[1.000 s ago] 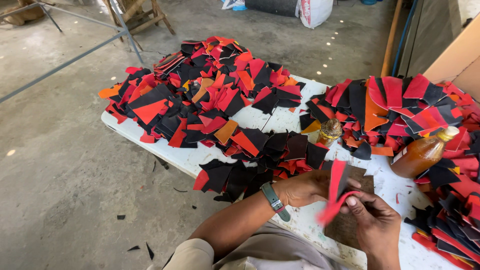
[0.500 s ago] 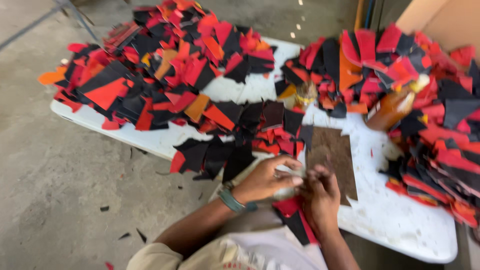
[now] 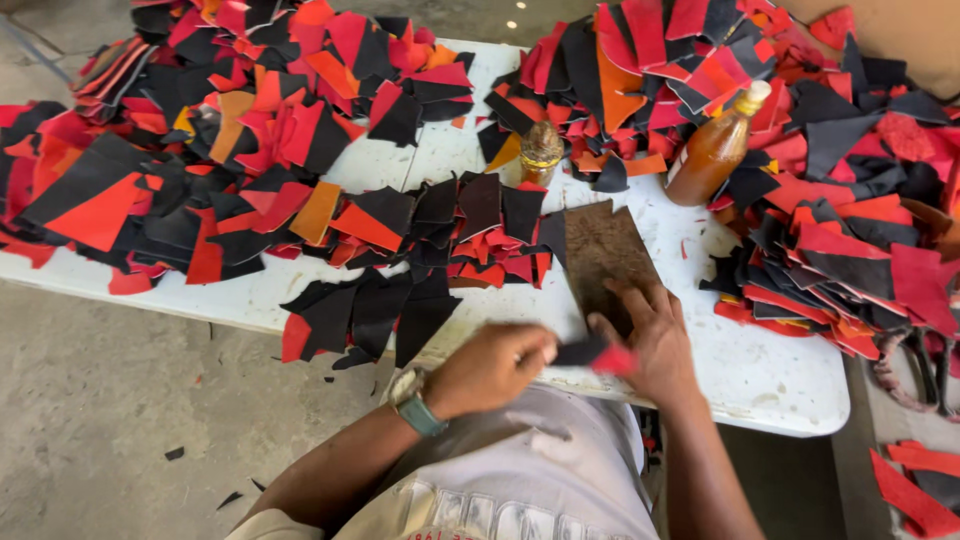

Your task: The person repeatedly picks red and black leather pieces from a table, aligns them by hand, and places the assembled pairs into a growing stack. The person handles the pieces one at a time, turning them over as needed to match edges before stacking.

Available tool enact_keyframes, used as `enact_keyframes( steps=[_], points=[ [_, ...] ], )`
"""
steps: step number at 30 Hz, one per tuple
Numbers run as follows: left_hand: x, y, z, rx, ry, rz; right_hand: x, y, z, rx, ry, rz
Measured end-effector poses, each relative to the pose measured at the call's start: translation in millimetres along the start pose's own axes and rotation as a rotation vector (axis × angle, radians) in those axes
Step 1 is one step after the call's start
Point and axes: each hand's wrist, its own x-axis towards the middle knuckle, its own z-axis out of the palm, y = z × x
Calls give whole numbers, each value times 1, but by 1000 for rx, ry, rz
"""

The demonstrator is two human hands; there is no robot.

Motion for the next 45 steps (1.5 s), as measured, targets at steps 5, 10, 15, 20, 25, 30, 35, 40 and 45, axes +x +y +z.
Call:
enact_keyframes(
  steps=[5,10,15,20,25,30,35,40,45],
  points=[
    [52,-26,5,-780,275,-216,-12,-22,-14,-337,-240,79],
    [74,-26,18,-1281,226,-188,-13,-13,-22,431,-248,299],
    [78,-11,24,-1155,67,-312,1,21,-21,1271,-207,327],
    [82,-10,20,-1108,-34,-232,-3,38,-16,1418,-235,441],
    [100,-21,11,-1074,33,-150,4,36,11,1411,-75,306],
    [128,-34,-19,-732,104,-56,18,23,30,1388,21,674],
    [134,-43,-42,-799,-11,-144,20,9,26,1405,-12,675],
    [132,-41,-50,-856,-78,-208,18,5,27,1397,-11,708],
    [135,-37,-63,-795,-161,-230,15,6,32,1479,-27,753]
  ],
)
